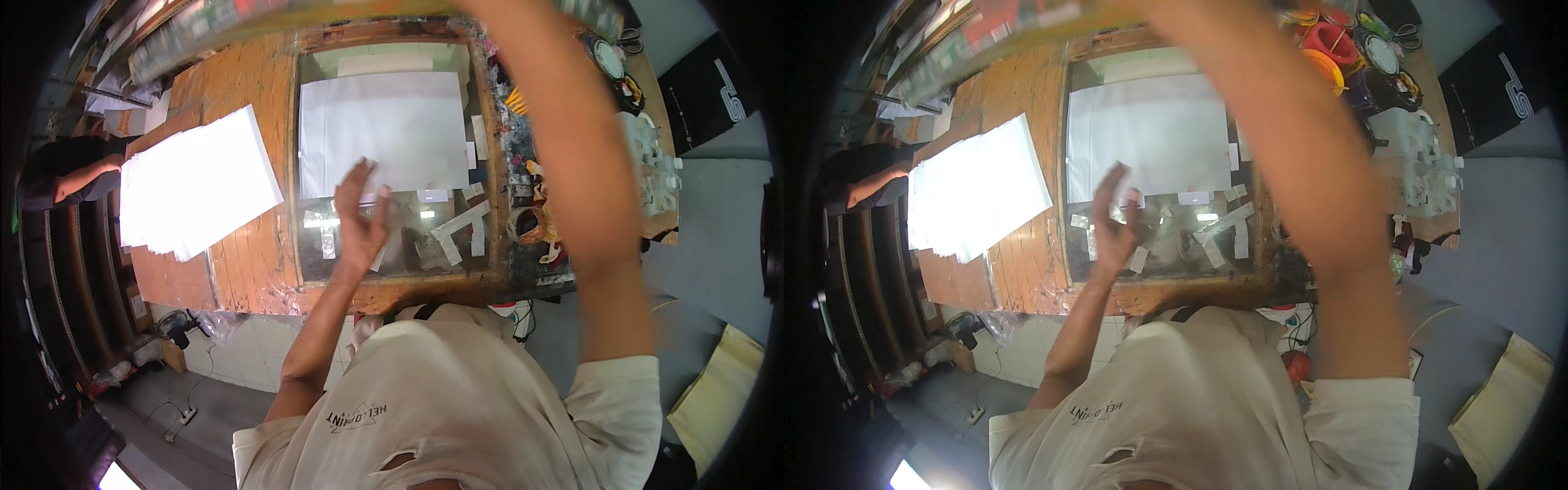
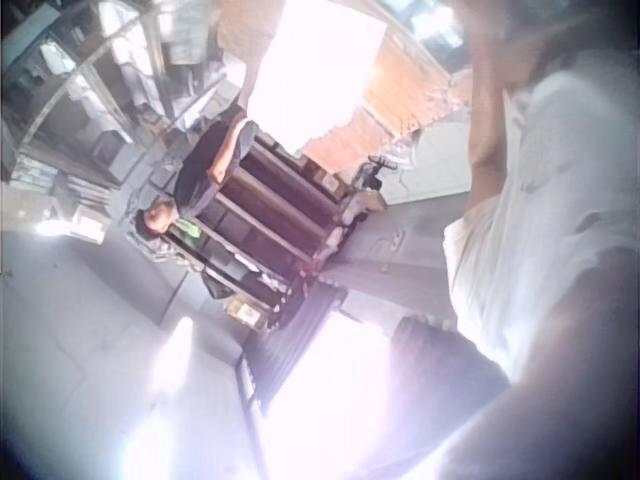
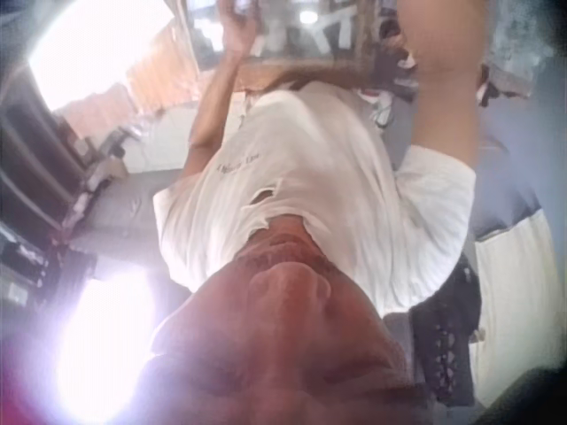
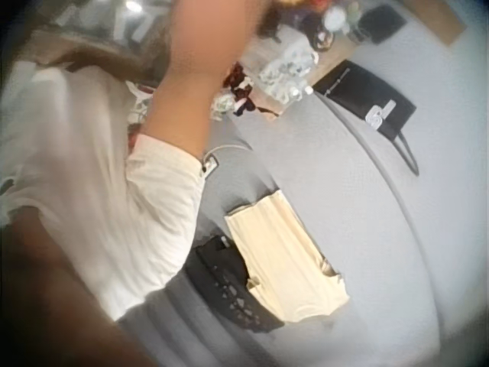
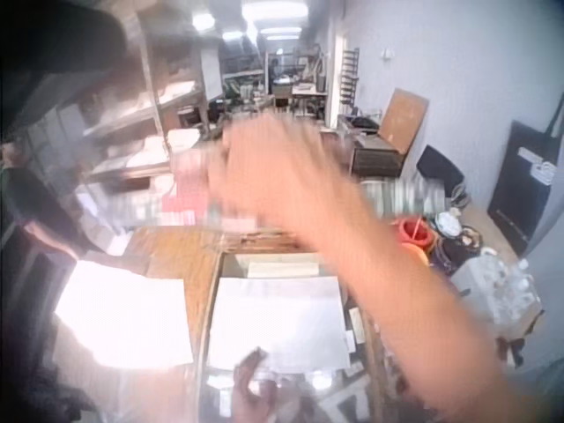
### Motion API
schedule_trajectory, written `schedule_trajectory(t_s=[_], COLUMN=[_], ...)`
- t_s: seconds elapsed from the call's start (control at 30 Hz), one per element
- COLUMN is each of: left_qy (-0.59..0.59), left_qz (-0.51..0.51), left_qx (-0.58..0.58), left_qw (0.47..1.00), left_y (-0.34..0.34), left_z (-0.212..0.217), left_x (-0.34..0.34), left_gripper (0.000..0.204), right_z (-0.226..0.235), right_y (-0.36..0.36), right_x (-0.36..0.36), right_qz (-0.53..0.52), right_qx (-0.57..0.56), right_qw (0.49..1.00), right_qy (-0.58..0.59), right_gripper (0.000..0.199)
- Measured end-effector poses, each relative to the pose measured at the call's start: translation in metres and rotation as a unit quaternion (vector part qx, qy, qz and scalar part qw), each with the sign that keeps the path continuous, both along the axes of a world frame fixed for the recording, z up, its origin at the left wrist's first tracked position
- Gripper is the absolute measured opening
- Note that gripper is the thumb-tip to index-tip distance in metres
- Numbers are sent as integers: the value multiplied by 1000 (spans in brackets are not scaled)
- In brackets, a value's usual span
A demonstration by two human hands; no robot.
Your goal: The person screen prints orange logos onto white sheets, placing each sheet on the printing table, lowering the screen frame, and using a squeegee to apply the ink before lifting the frame and moving the sheet to a pile.
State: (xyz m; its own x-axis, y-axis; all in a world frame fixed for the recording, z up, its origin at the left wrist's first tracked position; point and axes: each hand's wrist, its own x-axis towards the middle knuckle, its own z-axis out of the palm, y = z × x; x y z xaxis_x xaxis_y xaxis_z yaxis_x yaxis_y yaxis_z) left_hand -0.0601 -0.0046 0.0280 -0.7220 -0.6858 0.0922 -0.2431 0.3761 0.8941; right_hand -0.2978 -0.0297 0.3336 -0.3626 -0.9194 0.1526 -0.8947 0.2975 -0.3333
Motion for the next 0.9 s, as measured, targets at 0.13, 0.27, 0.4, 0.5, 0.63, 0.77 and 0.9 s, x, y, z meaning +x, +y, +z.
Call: schedule_trajectory(t_s=[0.13, 0.27, 0.4, 0.5, 0.63, 0.77, 0.9], left_qy=[288, 261, 100, 76, 72, 88, 57], left_qz=[70, 113, 211, 237, 273, 229, 260], left_qx=[256, 639, 689, 675, 678, 687, 674], left_qw=[920, 715, 686, 695, 678, 684, 689], left_y=[0, 28, 21, 23, 30, 27, 22], left_z=[74, 61, -13, -50, -59, -51, -43], left_x=[27, 64, 62, 63, 70, 65, 54], left_gripper=[70, 57, 48, 43, 41, 41, 40], right_z=[-103, -240, -314, -330, -339, -351, -361], right_y=[50, 100, 100, 99, 106, 96, 46], right_x=[74, 130, 125, 119, 130, 120, 64], right_qz=[-4, -12, -14, -25, -13, -18, -26], right_qx=[-136, -48, -17, -20, 7, 4, -20], right_qw=[979, 995, 995, 997, 998, 996, 995], right_qy=[150, 91, 101, 70, 54, 87, 99], right_gripper=[40, 65, 67, 69, 74, 82, 83])
